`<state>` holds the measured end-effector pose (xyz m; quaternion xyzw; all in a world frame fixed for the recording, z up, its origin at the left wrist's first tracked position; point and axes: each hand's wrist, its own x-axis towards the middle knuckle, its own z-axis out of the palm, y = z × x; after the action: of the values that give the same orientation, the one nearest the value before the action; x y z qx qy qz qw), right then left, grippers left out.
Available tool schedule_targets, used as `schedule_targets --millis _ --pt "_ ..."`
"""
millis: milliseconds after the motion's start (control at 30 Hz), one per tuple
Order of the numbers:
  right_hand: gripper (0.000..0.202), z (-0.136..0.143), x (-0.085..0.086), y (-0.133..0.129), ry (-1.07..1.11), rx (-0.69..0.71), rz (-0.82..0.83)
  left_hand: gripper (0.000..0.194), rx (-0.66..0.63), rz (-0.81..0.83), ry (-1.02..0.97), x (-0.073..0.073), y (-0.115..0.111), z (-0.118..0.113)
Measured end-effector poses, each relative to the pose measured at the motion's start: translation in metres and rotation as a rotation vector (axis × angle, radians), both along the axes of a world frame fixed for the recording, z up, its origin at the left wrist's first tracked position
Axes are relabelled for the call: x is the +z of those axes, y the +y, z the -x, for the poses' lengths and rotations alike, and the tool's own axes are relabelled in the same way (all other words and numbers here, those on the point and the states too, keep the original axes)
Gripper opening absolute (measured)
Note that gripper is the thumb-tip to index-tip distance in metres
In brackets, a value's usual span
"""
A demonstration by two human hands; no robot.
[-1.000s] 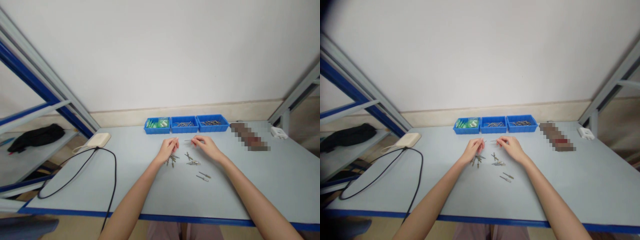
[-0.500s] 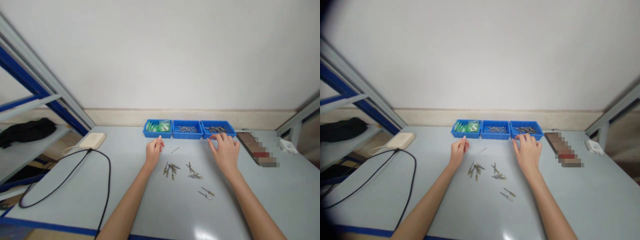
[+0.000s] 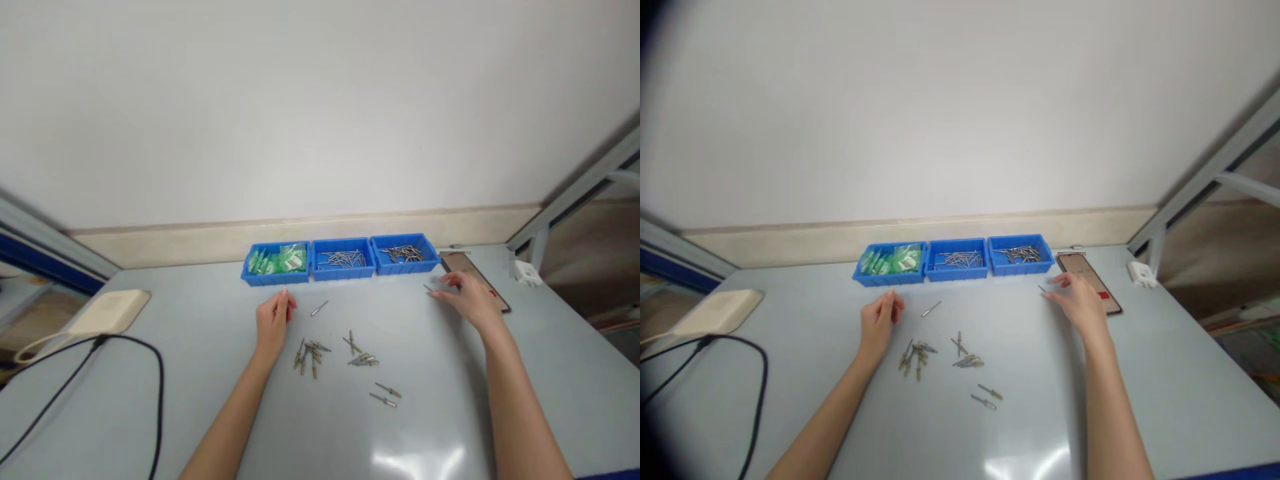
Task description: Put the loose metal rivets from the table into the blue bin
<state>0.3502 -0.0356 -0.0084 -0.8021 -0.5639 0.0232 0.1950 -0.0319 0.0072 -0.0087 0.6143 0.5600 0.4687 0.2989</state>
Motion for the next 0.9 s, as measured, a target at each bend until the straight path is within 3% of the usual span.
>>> schedule_targets --millis 167,333,533,600,767,900 --pt "0.025 0.004 0.013 -0.003 -0.038 -0.073 0.132 0.044 -0.065 -0.069 0.088 -0.001 0.002 -0.002" --pt "0.013 0.024 0.015 0.002 -0.040 -0.064 0.187 0.047 -0.078 -0.094 0.119 -0.001 0.003 -0.001" --pt "0.013 0.023 0.016 0.002 0.105 0.252 0.093 0.050 -0.118 -0.120 0.218 -0.001 0.000 -0.001" --pt "0.019 0.023 0.023 0.008 0.142 0.283 0.001 0.051 -0.135 -0.141 0.282 -0.002 -0.002 -0.003" --pt "0.024 0.040 0.051 0.038 0.028 0.149 -0.214 0.050 -0.161 -0.176 0.465 -0.007 -0.005 -0.004" --pt "0.025 0.083 0.054 0.036 -0.177 0.035 -0.289 0.051 -0.101 -0.194 0.454 -0.008 -0.008 0.000"
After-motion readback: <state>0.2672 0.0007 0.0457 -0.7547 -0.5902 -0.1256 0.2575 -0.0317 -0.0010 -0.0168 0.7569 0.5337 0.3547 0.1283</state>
